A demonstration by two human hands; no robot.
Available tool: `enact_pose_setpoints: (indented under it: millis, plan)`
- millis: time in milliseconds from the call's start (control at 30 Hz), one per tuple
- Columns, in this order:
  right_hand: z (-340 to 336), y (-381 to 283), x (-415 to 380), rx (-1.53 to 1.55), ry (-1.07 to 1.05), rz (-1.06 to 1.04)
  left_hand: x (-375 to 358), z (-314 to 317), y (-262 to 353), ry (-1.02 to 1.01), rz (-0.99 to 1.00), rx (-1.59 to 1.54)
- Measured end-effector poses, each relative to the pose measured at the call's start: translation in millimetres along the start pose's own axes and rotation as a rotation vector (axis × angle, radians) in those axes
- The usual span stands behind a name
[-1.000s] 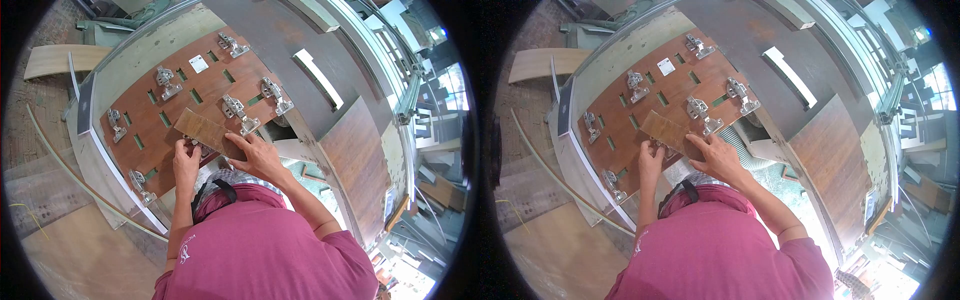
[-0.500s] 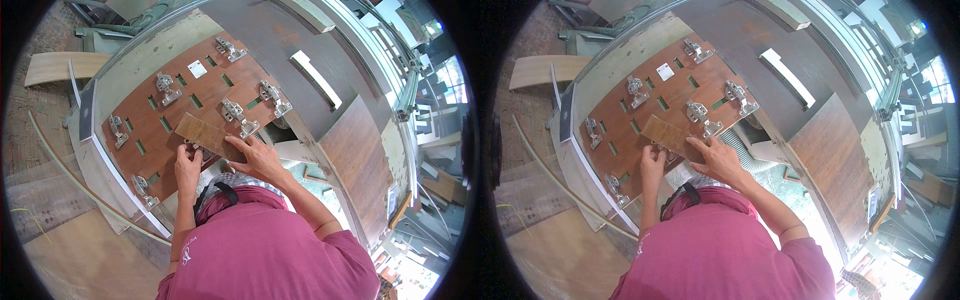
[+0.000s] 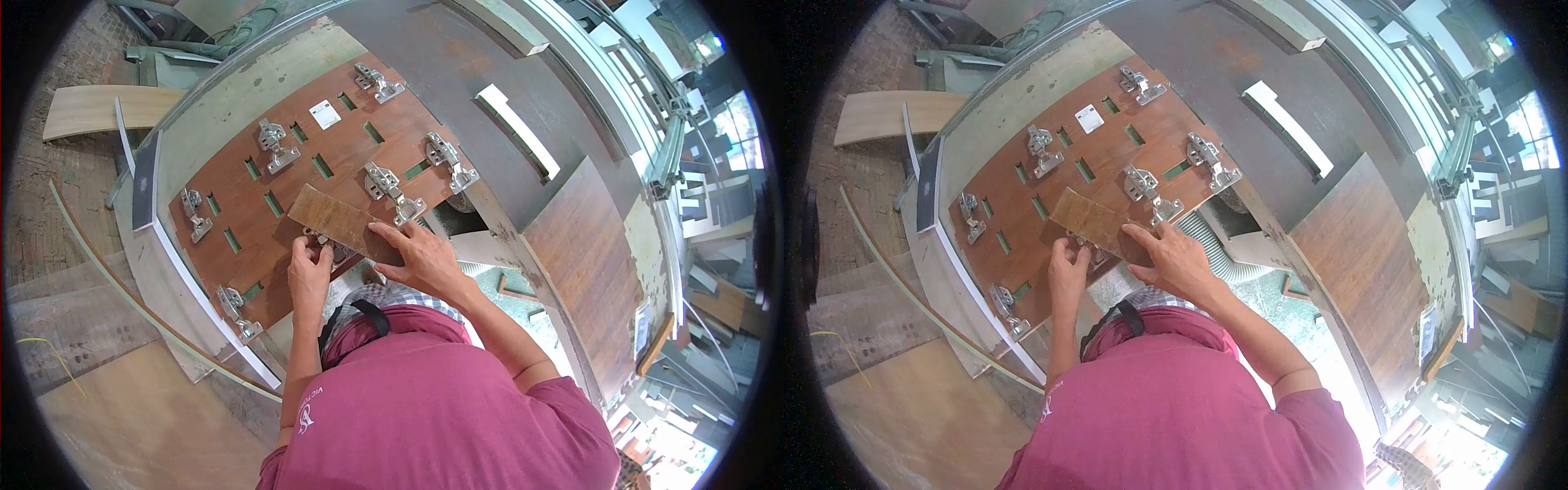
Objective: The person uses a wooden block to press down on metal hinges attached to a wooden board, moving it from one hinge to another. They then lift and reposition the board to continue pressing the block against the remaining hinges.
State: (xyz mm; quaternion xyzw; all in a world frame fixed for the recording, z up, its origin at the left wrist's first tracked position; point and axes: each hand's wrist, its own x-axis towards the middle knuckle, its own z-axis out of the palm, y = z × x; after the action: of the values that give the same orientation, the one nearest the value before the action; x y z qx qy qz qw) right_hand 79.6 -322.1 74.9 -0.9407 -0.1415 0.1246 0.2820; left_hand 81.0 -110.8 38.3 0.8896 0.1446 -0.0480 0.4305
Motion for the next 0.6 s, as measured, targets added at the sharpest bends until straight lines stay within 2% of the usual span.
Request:
enact_pose_setpoints:
  millis: [167,233,367,433,600]
  plan:
    - [1,1,1,-0.018,0.032,-0.022,-1,-1,4,0.031,0.021,0.050]
    - [2,2,1,-0.013,0.032,-0.022,-3,-4,12,-0.024,-0.038,-0.046]
    - [2,3,0,-0.010,0.053,-0.049,-2,-1,6,-0.012,-0.021,-0.068]
    - [2,2,1,-0.017,0.049,-0.044,-2,1,3,0.042,0.035,0.039]
    - [-1,0,1,-0.015,0.031,-0.021,-3,-2,9,0.020,0.004,0.016]
